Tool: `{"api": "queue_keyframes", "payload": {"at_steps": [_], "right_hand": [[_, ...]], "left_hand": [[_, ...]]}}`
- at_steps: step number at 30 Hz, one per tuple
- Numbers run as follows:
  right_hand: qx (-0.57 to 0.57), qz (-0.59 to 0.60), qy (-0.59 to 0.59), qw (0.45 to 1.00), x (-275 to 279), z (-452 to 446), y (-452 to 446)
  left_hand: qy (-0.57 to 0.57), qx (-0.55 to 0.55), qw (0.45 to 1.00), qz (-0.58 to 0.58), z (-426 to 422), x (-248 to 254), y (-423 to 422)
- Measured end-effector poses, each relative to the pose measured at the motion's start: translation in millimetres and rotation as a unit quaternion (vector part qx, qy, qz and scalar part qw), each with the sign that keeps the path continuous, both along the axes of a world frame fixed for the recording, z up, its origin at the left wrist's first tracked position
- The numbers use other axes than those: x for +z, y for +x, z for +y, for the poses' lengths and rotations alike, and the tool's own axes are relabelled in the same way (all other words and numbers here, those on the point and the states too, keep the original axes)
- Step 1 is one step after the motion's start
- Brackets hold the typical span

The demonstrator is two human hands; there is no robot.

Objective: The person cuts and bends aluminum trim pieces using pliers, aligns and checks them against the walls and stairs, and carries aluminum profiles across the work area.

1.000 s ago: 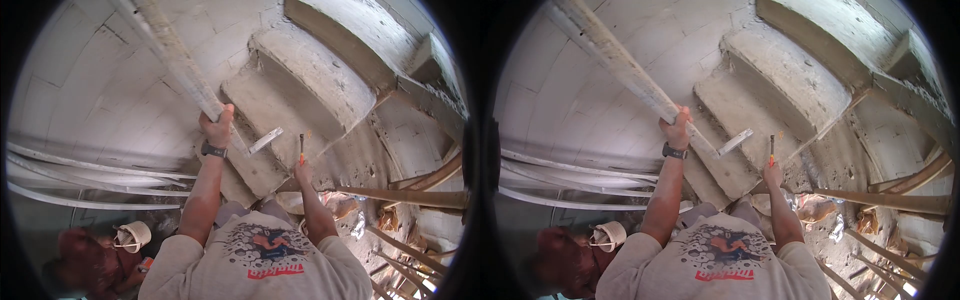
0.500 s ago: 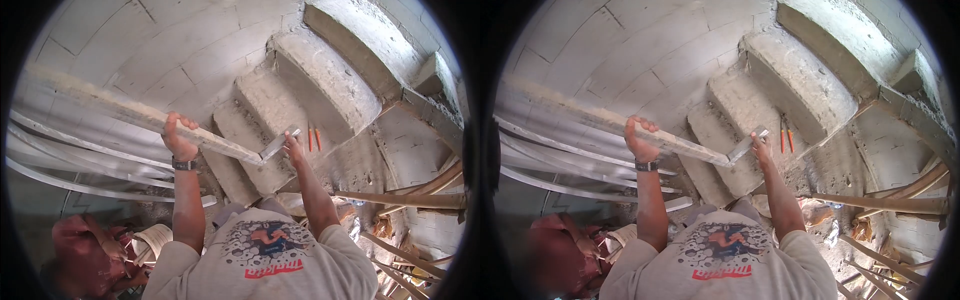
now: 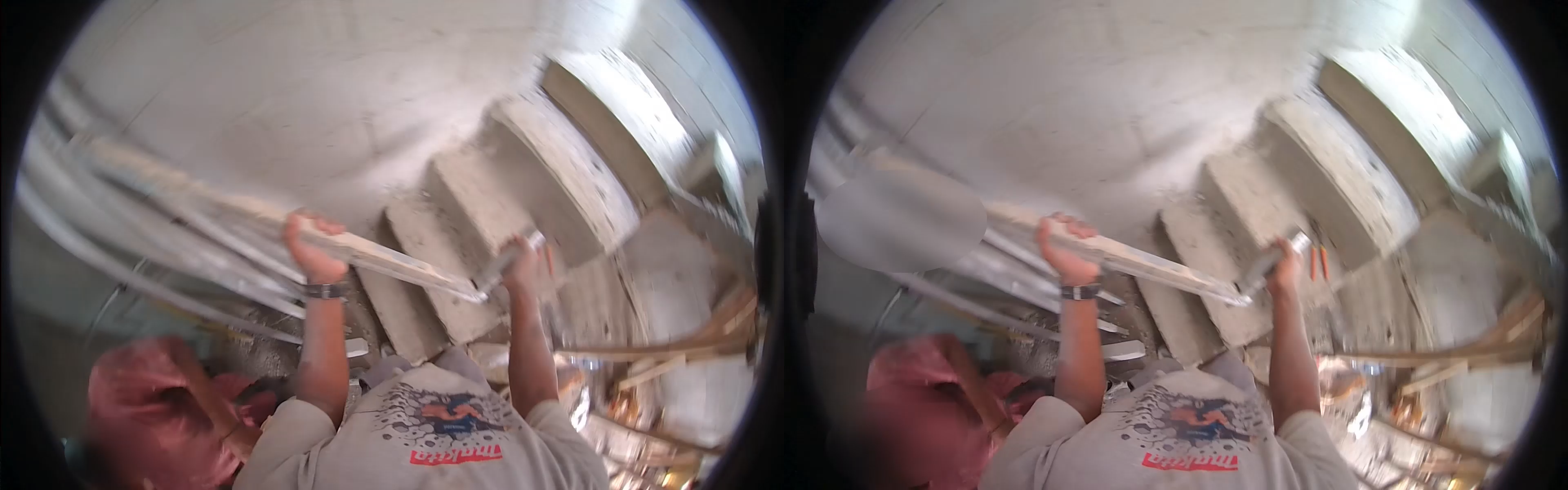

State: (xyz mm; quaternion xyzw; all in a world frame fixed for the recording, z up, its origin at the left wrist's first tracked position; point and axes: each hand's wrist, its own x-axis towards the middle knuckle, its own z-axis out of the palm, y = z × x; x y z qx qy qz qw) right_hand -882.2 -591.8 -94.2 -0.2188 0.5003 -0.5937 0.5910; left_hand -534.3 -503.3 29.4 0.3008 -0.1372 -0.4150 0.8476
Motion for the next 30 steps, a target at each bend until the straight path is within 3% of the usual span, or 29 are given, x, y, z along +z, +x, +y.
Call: {"api": "queue_keyframes", "payload": {"at_steps": [1, 2, 3, 5, 8, 13, 20, 30], "right_hand": [[0.069, -0.141, -0.07, 0.985, -66, -14, -21], [0.012, -0.07, 0.001, 0.997, -49, -10, -8], [0.039, -0.03, 0.028, 0.998, -54, -12, -14], [0.042, -0.127, 0.061, 0.989, -40, -8, -10], [0.056, -0.146, -0.01, 0.988, -33, -8, -9], [0.278, -0.128, -0.135, 0.942, -2, -28, -27], [0.257, -0.082, -0.162, 0.949, 39, -73, -44], [0.26, -0.094, -0.141, 0.951, 67, -88, -25]], "left_hand": [[0.016, 0.017, 1.0, 0.014, 0, -1, 0], [0.022, 0.02, 0.999, 0.024, 0, 0, 1], [0.002, 0.028, 1.0, 0.004, -3, -10, 3], [-0.02, -0.014, 0.999, 0.04, -3, -12, 5], [-0.028, 0.005, 1.0, 0.005, -1, -9, 3], [0.005, 0.069, 0.997, 0.02, 11, 1, -5], [0.06, 0.153, 0.984, 0.07, 17, 9, -29], [0.015, 0.185, 0.978, 0.1, 9, 14, -15]]}}
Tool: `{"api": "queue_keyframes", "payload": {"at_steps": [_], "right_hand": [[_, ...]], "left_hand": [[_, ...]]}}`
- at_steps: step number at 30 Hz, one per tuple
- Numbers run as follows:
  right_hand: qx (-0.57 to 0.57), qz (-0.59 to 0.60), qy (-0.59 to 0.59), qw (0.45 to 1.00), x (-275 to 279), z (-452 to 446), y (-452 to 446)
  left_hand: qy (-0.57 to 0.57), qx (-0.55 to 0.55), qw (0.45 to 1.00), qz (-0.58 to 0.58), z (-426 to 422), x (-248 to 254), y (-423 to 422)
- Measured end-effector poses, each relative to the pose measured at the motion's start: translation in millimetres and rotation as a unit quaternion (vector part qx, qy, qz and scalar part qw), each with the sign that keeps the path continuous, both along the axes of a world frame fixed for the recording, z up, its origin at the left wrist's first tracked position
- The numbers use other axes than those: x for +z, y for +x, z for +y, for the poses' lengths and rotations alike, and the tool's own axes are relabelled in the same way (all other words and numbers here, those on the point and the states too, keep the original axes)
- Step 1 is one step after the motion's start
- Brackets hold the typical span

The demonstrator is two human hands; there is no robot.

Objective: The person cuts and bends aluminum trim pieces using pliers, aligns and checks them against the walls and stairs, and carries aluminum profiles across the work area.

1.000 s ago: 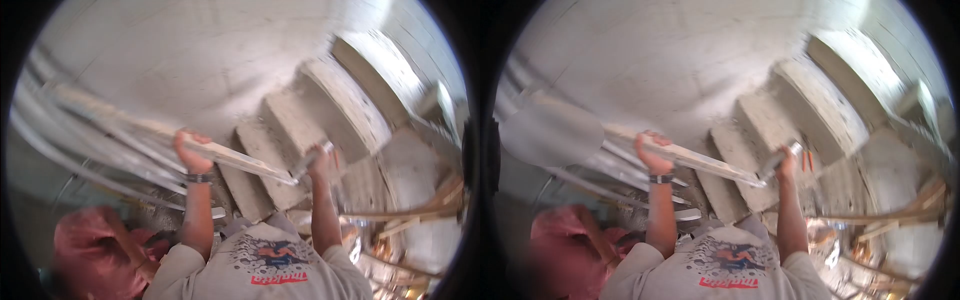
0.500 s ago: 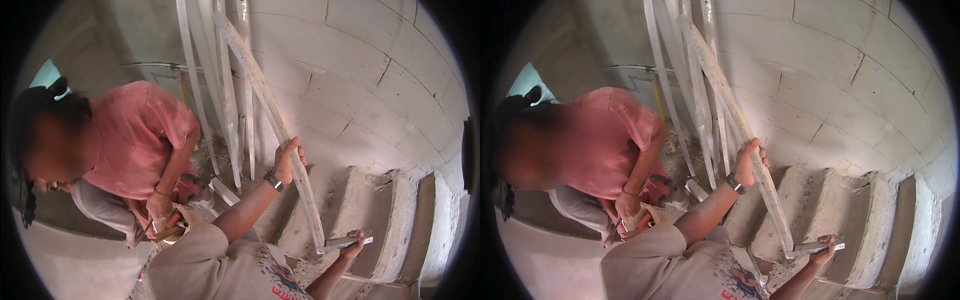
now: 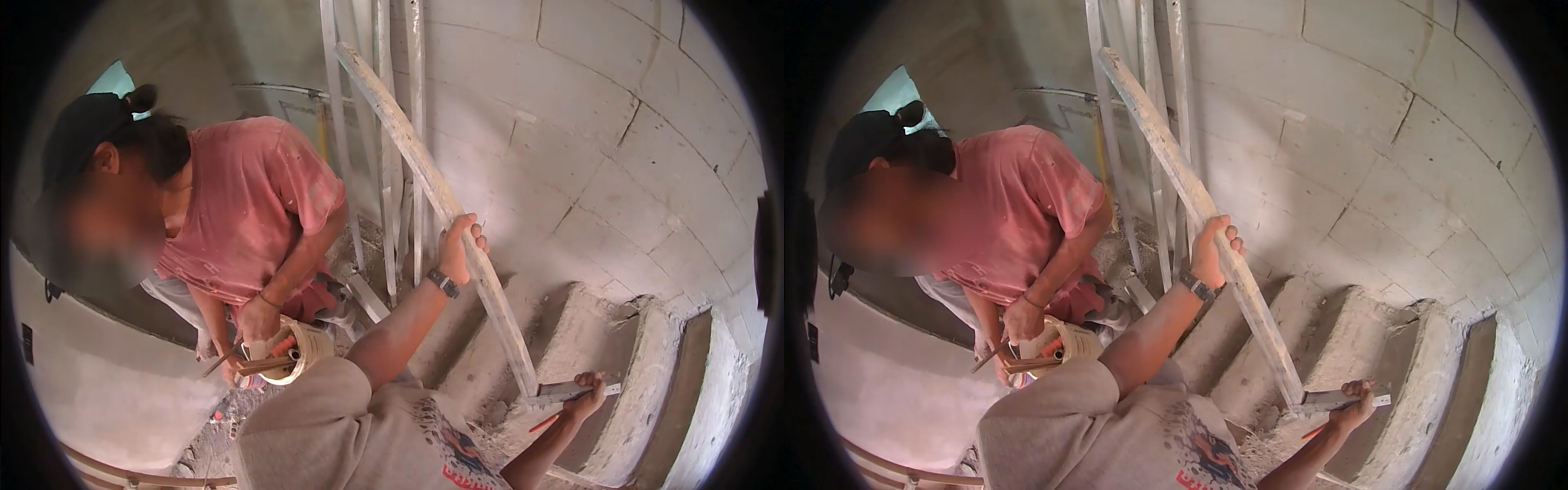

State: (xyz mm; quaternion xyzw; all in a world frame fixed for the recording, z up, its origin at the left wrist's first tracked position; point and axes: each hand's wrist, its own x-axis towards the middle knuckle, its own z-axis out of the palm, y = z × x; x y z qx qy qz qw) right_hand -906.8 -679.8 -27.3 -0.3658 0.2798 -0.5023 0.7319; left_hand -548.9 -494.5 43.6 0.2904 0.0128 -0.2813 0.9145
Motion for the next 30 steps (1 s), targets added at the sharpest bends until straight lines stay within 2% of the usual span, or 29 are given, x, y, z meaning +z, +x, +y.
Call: {"api": "queue_keyframes", "payload": {"at_steps": [5, 12, 17, 20, 22, 26, 30], "right_hand": [[0.004, 0.039, -0.024, 0.999, -10, -9, 4], [0.008, 0.043, -0.032, 0.999, 9, -9, 5], [-0.01, 0.091, -0.125, 0.988, 39, -3, 14], [-0.009, 0.119, -0.15, 0.981, 55, 2, 24], [-0.019, 0.127, -0.161, 0.979, 62, 9, 33], [-0.004, 0.093, -0.091, 0.991, 54, 5, 46], [0.017, 0.074, -0.054, 0.996, 49, 7, 72]], "left_hand": [[0.009, 0.001, 1.0, 0.02, -5, -6, 7], [-0.018, 0.014, 0.999, 0.023, -2, -23, 5], [-0.02, 0.037, 0.999, 0.033, 6, -33, 8], [0.081, 0.105, 0.988, 0.082, 14, -29, 12], [0.074, 0.123, 0.985, 0.098, 22, -36, 19], [0.062, 0.17, 0.978, 0.105, 43, -54, 40], [0.083, 0.182, 0.976, 0.09, 60, -52, 57]]}}
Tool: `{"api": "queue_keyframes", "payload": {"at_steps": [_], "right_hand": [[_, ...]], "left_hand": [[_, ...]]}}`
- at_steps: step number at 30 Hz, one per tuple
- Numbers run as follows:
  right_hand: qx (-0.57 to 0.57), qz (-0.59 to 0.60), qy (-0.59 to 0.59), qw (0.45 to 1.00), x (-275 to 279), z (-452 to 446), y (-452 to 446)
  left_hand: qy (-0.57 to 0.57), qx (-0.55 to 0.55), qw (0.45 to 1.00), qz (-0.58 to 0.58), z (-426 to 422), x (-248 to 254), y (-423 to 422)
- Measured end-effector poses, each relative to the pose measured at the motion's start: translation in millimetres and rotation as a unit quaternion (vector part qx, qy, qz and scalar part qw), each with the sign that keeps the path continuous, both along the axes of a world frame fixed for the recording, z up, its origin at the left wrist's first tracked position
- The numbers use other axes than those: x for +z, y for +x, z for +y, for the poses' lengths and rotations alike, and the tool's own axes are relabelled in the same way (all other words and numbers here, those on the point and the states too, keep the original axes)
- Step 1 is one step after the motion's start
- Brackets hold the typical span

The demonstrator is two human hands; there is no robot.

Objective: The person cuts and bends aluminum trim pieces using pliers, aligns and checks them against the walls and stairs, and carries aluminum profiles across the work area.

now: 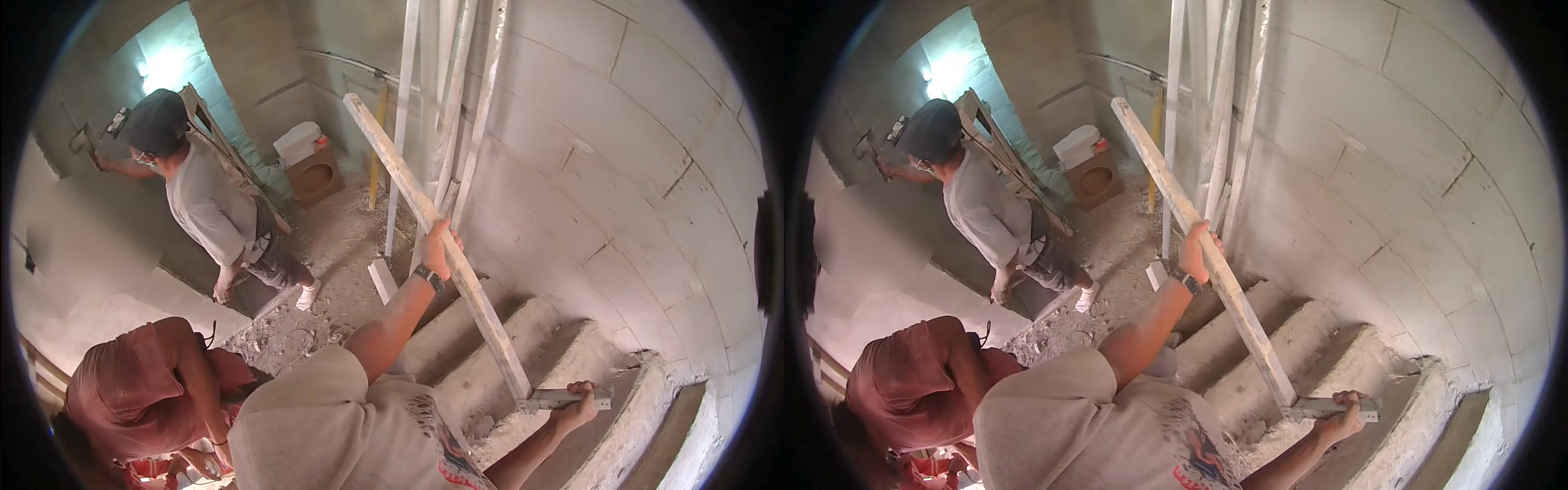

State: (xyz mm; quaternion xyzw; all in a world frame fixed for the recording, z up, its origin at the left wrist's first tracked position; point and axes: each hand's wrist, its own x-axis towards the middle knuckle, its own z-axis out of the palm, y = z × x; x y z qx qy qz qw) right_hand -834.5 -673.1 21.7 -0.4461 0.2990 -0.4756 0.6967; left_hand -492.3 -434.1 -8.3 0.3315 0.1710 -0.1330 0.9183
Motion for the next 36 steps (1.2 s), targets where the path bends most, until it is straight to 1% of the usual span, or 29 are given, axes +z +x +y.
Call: {"api": "queue_keyframes", "payload": {"at_steps": [1, 2, 4, 5, 6, 7, 9, 10, 13, 15, 16, 18, 21, 23, 24, 27, 28, 30, 31, 32, 33, 35, 36], "right_hand": [[0.012, 0.0, 0.003, 1.0, -1, 2, 6], [0.026, 0.007, -0.022, 0.999, -2, 7, 12], [0.052, 0.022, -0.074, 0.996, 15, 27, 38], [0.042, 0.044, -0.104, 0.993, 26, 37, 52], [0.034, 0.063, -0.138, 0.988, 35, 48, 67], [0.026, 0.084, -0.172, 0.981, 42, 59, 82], [0.044, 0.069, -0.197, 0.977, 45, 78, 112], [0.048, 0.069, -0.203, 0.976, 45, 90, 130], [0.069, 0.083, -0.188, 0.976, 62, 141, 190], [0.095, 0.105, -0.201, 0.969, 68, 171, 235], [0.098, 0.122, -0.23, 0.96, 70, 185, 256], [0.102, 0.121, -0.214, 0.964, 69, 213, 301], [0.121, 0.095, -0.169, 0.973, 44, 251, 363], [0.14, 0.07, -0.167, 0.973, 26, 270, 403], [0.158, 0.057, -0.162, 0.972, 27, 284, 420], [0.218, 0.074, -0.178, 0.957, 41, 320, 455], [0.226, 0.102, -0.19, 0.95, 40, 327, 465], [0.245, 0.096, -0.206, 0.943, 44, 345, 484], [0.253, 0.093, -0.213, 0.939, 45, 351, 493], [0.237, 0.077, -0.205, 0.947, 29, 353, 504], [0.243, 0.066, -0.203, 0.946, 27, 356, 511], [0.254, 0.05, -0.196, 0.946, 24, 371, 526], [0.264, 0.052, -0.186, 0.945, 24, 381, 536]], "left_hand": [[0.0, 0.001, 1.0, -0.008, 7, -3, 8], [0.0, 0.001, 1.0, -0.013, 15, -6, 14], [0.001, 0.03, 0.999, -0.015, 31, -3, 26], [0.001, 0.044, 0.999, -0.017, 39, 2, 33], [-0.008, 0.019, 1.0, -0.018, 53, -6, 44], [0.018, 0.033, 0.999, -0.021, 62, -10, 52], [0.072, 0.062, 0.995, -0.033, 79, -16, 66], [0.104, -0.032, 0.994, -0.02, 102, -22, 74], [0.102, -0.037, 0.993, 0.033, 138, -34, 102], [0.108, -0.054, 0.992, 0.028, 165, -38, 126], [0.117, -0.064, 0.991, 0.027, 179, -41, 140], [0.116, -0.076, 0.99, 0.03, 204, -42, 170], [0.191, -0.019, 0.98, 0.049, 234, -33, 213], [0.202, 0.004, 0.979, 0.03, 254, -30, 242], [0.208, 0.017, 0.978, 0.018, 263, -28, 256], [0.256, 0.023, 0.966, 0.03, 296, -33, 300], [0.258, 0.032, 0.965, 0.016, 305, -31, 311], [0.262, 0.048, 0.964, -0.007, 318, -29, 334], [0.27, 0.059, 0.961, 0.014, 324, -35, 348], [0.279, 0.07, 0.957, 0.035, 331, -51, 367], [0.288, 0.081, 0.953, 0.055, 335, -70, 384], [0.348, 0.114, 0.925, -0.1, 355, -139, 417], [0.346, 0.123, 0.925, -0.094, 362, -138, 427]]}}
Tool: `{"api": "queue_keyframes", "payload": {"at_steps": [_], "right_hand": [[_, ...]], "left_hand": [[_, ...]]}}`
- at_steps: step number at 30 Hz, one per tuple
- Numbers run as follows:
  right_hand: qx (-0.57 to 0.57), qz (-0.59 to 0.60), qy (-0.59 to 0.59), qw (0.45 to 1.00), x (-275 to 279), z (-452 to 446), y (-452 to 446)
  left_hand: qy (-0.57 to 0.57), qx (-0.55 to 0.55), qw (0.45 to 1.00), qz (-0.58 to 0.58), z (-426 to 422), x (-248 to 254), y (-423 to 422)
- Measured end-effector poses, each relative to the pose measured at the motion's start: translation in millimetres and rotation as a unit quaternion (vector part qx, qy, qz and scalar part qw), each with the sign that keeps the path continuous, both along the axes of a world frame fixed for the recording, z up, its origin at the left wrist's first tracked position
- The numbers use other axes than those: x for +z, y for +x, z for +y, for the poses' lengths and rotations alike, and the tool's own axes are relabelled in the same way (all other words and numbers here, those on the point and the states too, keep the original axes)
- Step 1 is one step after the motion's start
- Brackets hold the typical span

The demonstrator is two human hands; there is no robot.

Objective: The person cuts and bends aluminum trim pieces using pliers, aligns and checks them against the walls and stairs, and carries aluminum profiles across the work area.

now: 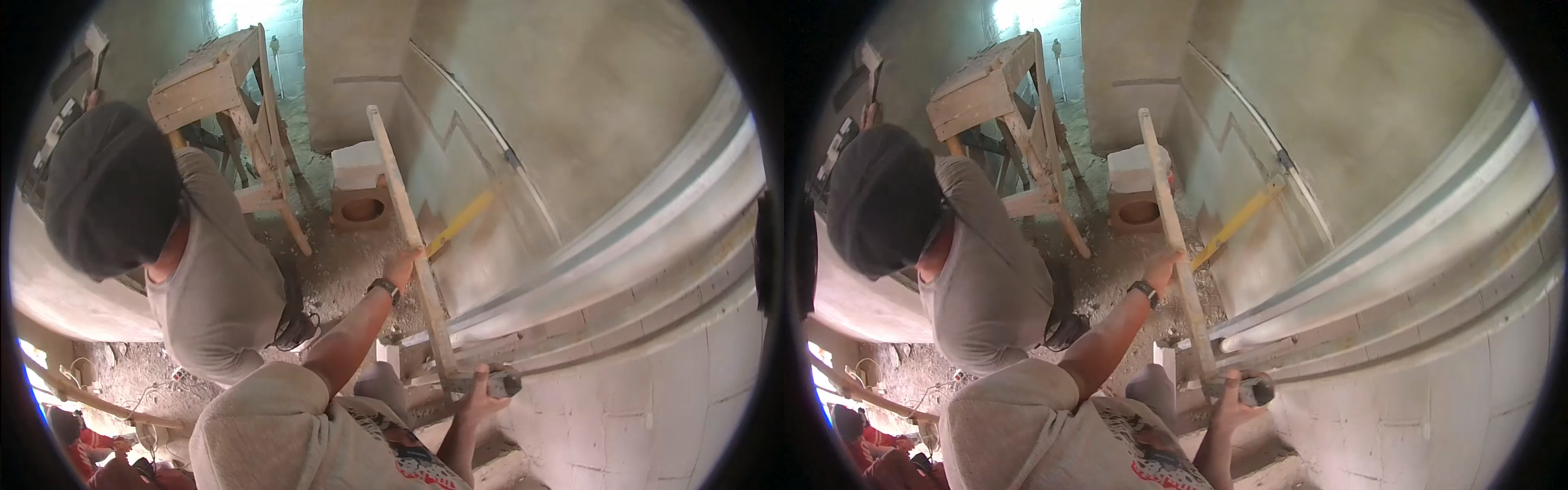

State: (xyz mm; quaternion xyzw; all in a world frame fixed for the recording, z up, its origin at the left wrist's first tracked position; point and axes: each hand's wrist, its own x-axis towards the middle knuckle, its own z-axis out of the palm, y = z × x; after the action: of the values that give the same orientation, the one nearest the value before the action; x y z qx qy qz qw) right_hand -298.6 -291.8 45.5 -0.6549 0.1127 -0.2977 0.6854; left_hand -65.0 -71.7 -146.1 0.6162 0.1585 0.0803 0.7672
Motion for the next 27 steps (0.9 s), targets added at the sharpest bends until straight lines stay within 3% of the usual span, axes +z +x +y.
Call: {"api": "queue_keyframes", "payload": {"at_steps": [1, 3, 6, 8, 12, 14, 15, 16, 21, 25, 27], "right_hand": [[0.01, 0.006, 0.009, 1.0, 0, 11, 11], [0.026, 0.019, 0.027, 0.999, 0, 33, 36], [0.07, 0.01, -0.044, 0.997, -25, 54, 90], [0.097, 0.034, -0.104, 0.989, -30, 66, 131], [0.141, 0.041, -0.103, 0.984, -71, 97, 235], [0.134, 0.073, -0.108, 0.982, -93, 100, 290], [0.127, 0.087, -0.11, 0.982, -98, 108, 320], [0.134, 0.118, -0.026, 0.983, -98, 114, 344], [0.126, 0.146, -0.043, 0.98, -106, 121, 460], [0.077, 0.181, -0.077, 0.977, -110, 135, 539], [0.063, 0.2, -0.106, 0.972, -118, 143, 578]], "left_hand": [[-0.003, 0.01, 1.0, 0.002, 7, 1, 10], [-0.102, 0.061, 0.98, 0.159, 17, 69, 19], [-0.147, 0.1, 0.978, 0.108, 45, 32, 83], [-0.119, 0.121, 0.976, 0.136, 62, 18, 125], [-0.069, 0.107, 0.985, 0.113, 101, -16, 232], [-0.037, 0.093, 0.989, 0.113, 117, -76, 300], [-0.02, 0.082, 0.99, 0.11, 126, -78, 332], [0.004, 0.106, 0.992, 0.069, 126, -80, 354], [-0.054, 0.095, 0.989, 0.099, 140, -127, 474], [-0.025, 0.073, 0.985, 0.157, 148, -102, 542], [-0.075, 0.066, 0.983, 0.152, 160, -146, 594]]}}
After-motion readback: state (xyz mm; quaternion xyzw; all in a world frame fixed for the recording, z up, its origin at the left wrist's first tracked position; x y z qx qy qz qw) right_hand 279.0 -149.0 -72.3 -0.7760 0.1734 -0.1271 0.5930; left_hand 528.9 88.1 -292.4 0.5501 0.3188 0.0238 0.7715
